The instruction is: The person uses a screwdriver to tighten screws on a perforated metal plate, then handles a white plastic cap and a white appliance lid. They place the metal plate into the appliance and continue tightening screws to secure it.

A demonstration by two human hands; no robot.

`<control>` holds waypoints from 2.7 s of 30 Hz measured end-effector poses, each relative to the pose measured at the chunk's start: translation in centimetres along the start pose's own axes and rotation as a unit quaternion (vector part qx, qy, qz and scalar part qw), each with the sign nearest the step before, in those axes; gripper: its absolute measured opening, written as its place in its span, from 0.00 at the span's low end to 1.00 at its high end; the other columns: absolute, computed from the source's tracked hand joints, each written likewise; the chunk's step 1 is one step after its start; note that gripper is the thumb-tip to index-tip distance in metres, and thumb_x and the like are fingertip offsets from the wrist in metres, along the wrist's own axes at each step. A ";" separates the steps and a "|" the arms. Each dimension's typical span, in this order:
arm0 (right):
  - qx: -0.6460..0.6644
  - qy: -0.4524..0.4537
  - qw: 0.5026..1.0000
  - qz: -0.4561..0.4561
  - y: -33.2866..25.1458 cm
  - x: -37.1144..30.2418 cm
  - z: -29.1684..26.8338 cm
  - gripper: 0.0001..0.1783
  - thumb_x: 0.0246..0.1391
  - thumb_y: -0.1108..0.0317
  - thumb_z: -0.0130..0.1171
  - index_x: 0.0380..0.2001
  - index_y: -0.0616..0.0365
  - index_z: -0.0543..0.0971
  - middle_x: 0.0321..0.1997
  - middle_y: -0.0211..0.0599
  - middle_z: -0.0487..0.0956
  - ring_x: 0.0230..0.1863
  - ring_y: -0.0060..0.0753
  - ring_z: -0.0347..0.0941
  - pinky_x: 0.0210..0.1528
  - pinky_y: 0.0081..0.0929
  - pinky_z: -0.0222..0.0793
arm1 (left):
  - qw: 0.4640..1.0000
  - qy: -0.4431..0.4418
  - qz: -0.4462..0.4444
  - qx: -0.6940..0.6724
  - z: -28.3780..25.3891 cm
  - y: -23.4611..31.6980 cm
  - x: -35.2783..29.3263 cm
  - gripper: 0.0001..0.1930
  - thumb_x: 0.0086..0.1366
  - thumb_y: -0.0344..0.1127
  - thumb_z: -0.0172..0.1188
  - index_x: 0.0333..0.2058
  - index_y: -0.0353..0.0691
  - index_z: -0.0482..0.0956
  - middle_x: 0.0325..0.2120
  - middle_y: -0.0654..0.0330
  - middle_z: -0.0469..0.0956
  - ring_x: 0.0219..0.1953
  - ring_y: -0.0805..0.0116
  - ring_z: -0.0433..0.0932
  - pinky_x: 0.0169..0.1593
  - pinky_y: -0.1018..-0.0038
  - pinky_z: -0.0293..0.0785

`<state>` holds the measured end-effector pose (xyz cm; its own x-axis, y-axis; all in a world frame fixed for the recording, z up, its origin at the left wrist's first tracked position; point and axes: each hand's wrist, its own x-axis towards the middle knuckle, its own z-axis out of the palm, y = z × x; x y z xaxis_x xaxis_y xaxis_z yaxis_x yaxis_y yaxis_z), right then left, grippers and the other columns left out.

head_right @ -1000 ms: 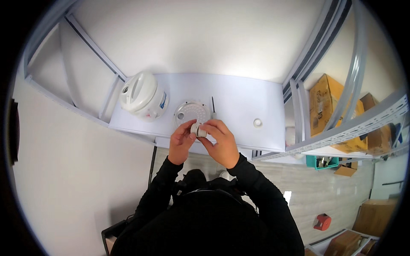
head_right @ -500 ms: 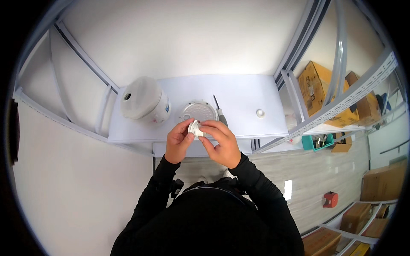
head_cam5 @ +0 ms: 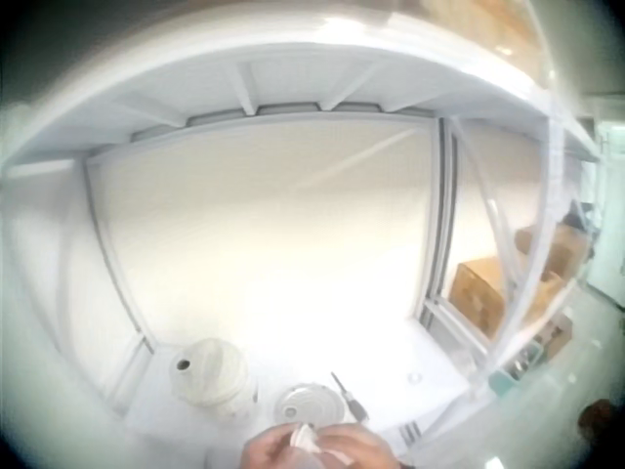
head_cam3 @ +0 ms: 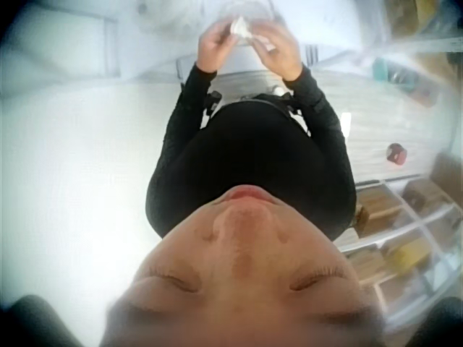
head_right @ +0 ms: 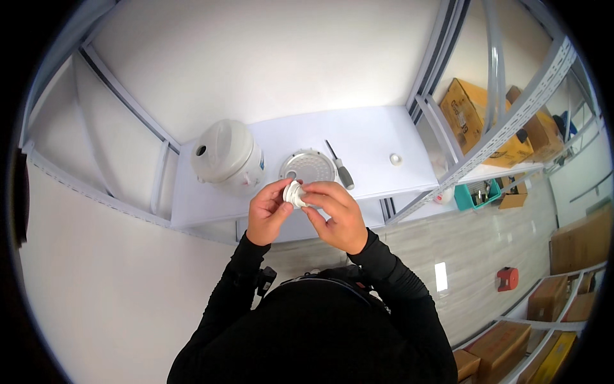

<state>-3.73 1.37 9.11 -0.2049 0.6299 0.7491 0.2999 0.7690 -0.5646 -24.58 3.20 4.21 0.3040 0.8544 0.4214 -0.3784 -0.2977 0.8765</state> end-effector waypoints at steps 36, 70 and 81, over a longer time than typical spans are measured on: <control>-0.040 -0.014 0.999 0.034 -0.9 1.1 1.2 0.21 0.53 0.80 0.72 0.51 0.62 0.81 0.54 0.47 0.82 0.49 0.52 0.84 0.49 0.37 0.82 | 0.999 -0.020 -0.011 -0.039 -1.5 0.6 0.9 0.26 0.72 0.19 0.63 0.66 0.29 0.70 0.63 0.49 0.77 0.64 0.59 0.78 0.67 0.63 0.77; -0.023 0.001 0.998 0.057 -2.0 0.7 1.2 0.21 0.54 0.78 0.75 0.51 0.63 0.82 0.54 0.47 0.83 0.47 0.49 0.85 0.47 0.36 0.84 | 0.999 -0.039 0.012 -0.031 -1.4 0.8 0.7 0.25 0.71 0.20 0.62 0.65 0.33 0.68 0.70 0.40 0.69 0.68 0.55 0.75 0.65 0.62 0.78; -0.047 -0.006 0.999 0.011 -1.7 0.9 1.1 0.21 0.54 0.78 0.75 0.51 0.63 0.82 0.53 0.47 0.83 0.48 0.50 0.84 0.48 0.36 0.83 | 0.998 -0.051 0.015 -0.021 -2.1 0.6 0.5 0.25 0.70 0.17 0.62 0.64 0.31 0.71 0.69 0.41 0.71 0.66 0.54 0.77 0.66 0.60 0.78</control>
<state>-5.44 0.77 10.37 -0.2085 0.6490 0.7316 0.3898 0.7412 -0.5464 -26.52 4.34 4.47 0.3794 0.7968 0.4703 -0.4244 -0.3018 0.8537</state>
